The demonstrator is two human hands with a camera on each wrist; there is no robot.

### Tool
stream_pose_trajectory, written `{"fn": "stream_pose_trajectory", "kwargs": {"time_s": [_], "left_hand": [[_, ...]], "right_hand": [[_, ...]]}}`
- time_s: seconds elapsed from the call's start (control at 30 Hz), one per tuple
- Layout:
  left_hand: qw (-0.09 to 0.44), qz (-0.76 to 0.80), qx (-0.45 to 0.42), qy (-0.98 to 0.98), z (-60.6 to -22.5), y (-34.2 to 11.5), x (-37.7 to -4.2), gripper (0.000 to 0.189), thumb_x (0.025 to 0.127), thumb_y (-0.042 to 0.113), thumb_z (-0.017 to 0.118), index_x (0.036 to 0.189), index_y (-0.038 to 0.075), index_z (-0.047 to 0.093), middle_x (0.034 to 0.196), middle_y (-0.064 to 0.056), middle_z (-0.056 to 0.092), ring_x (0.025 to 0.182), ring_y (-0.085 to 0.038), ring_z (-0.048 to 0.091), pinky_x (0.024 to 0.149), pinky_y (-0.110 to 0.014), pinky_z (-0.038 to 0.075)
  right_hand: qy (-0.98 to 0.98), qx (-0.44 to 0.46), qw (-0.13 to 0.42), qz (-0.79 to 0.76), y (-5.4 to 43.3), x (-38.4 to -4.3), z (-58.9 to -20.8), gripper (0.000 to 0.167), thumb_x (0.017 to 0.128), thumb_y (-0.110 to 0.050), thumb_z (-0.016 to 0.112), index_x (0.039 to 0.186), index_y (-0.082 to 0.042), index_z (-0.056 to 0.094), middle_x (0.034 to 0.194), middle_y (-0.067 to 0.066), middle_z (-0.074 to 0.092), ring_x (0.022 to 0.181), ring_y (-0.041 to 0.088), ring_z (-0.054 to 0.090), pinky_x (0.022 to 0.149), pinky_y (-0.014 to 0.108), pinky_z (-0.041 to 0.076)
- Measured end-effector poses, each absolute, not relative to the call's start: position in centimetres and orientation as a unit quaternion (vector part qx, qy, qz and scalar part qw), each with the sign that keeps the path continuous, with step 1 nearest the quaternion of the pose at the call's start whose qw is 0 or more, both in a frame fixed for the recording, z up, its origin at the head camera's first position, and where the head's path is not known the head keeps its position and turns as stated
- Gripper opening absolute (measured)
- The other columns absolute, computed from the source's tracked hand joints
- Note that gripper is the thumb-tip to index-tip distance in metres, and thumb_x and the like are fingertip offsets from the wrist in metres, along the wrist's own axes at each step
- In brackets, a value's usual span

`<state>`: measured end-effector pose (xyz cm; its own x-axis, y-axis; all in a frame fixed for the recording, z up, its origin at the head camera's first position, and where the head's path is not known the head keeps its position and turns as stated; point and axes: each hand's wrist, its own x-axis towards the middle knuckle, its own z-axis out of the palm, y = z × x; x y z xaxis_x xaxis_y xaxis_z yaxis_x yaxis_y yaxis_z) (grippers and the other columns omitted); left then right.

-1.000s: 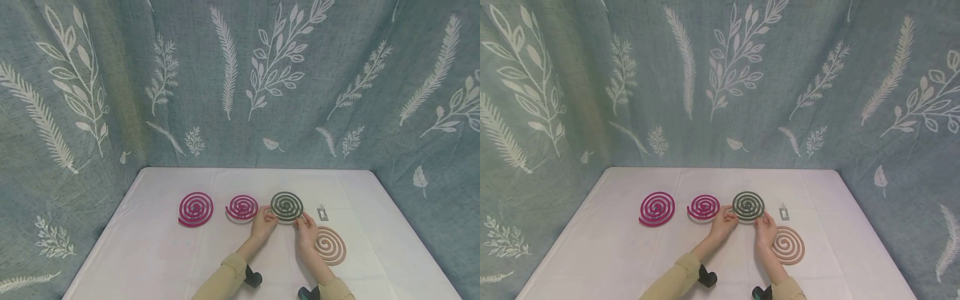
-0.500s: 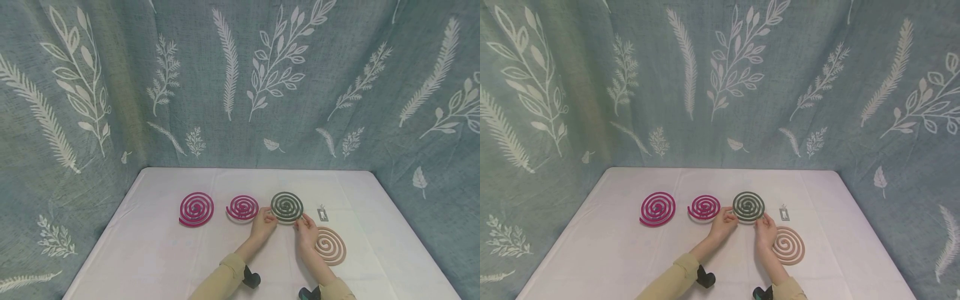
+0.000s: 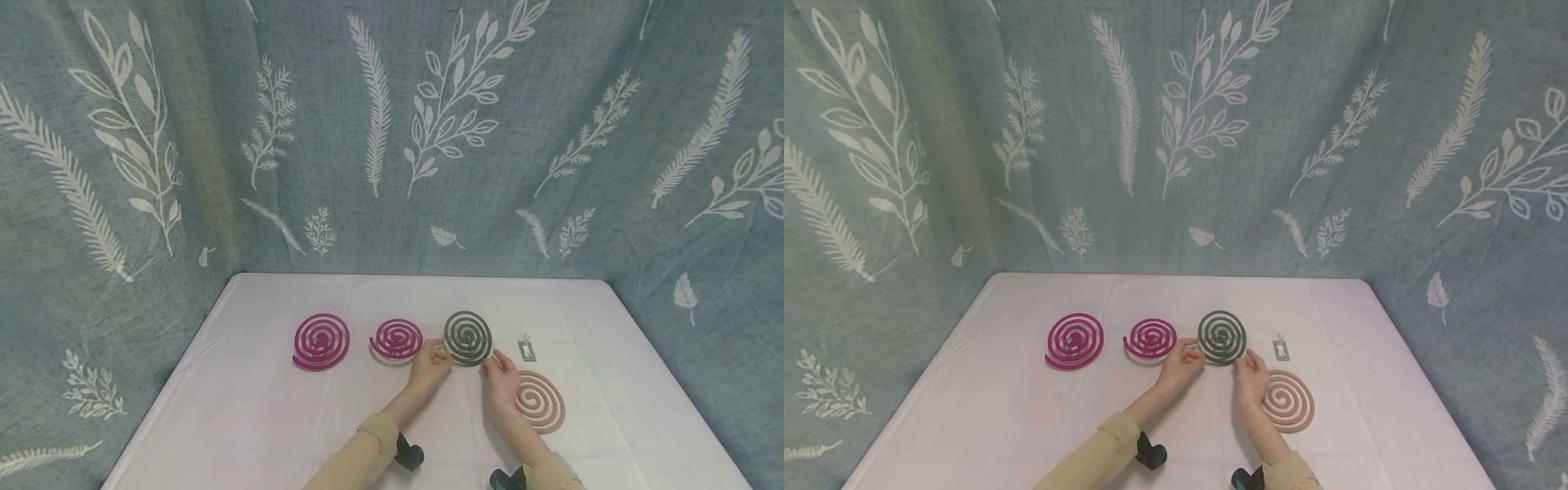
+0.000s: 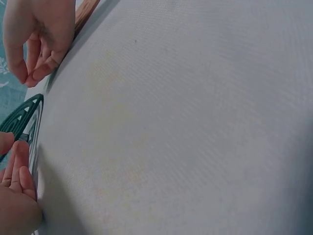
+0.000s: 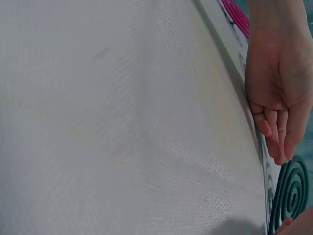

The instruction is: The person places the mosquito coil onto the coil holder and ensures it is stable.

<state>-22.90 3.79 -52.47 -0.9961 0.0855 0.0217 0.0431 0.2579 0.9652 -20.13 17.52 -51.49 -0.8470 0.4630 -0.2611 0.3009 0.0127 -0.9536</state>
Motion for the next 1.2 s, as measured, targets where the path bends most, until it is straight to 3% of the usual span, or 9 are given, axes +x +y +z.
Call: {"fn": "stream_pose_trajectory", "kwargs": {"time_s": [0.33, 0.6, 0.87, 1.2], "left_hand": [[0.025, 0.605, 0.037, 0.795, -52.4, 3.6, -22.8, 0.046, 0.081, 0.005, 0.066, 0.124, -0.005, 0.051, 0.089, -0.015, 0.067, 0.074, -0.016, 0.063, 0.067, -0.022, 0.051], [0.036, 0.607, 0.027, 0.793, -52.3, 3.5, -22.8, 0.047, 0.081, 0.006, 0.066, 0.125, -0.003, 0.051, 0.091, -0.014, 0.068, 0.075, -0.015, 0.063, 0.068, -0.024, 0.051], [0.037, 0.609, 0.027, 0.792, -51.8, 3.5, -22.6, 0.046, 0.081, 0.006, 0.066, 0.124, -0.003, 0.052, 0.091, -0.014, 0.067, 0.075, -0.016, 0.063, 0.067, -0.025, 0.052], [0.057, 0.624, 0.028, 0.779, -51.3, 3.5, -22.3, 0.043, 0.084, 0.009, 0.064, 0.124, -0.002, 0.052, 0.095, -0.015, 0.066, 0.079, -0.018, 0.064, 0.072, -0.028, 0.054]], "right_hand": [[-0.716, -0.266, 0.057, 0.643, 17.6, -20.4, -51.9, 0.05, 0.092, -0.016, 0.049, 0.138, 0.001, 0.041, 0.106, 0.01, 0.06, 0.09, 0.006, 0.059, 0.1, 0.038, 0.046], [-0.717, -0.254, 0.034, 0.648, 18.1, -20.2, -51.5, 0.05, 0.091, -0.019, 0.055, 0.135, 0.003, 0.044, 0.102, 0.007, 0.06, 0.079, -0.003, 0.056, 0.09, 0.027, 0.052], [-0.727, -0.24, 0.008, 0.643, 18.4, -20.1, -51.3, 0.049, 0.093, -0.019, 0.053, 0.137, 0.002, 0.043, 0.106, 0.01, 0.06, 0.089, 0.005, 0.061, 0.099, 0.038, 0.048], [-0.744, -0.209, -0.008, 0.634, 18.8, -19.6, -50.9, 0.049, 0.092, -0.013, 0.051, 0.137, 0.002, 0.043, 0.104, 0.009, 0.06, 0.088, 0.005, 0.06, 0.095, 0.034, 0.05]]}}
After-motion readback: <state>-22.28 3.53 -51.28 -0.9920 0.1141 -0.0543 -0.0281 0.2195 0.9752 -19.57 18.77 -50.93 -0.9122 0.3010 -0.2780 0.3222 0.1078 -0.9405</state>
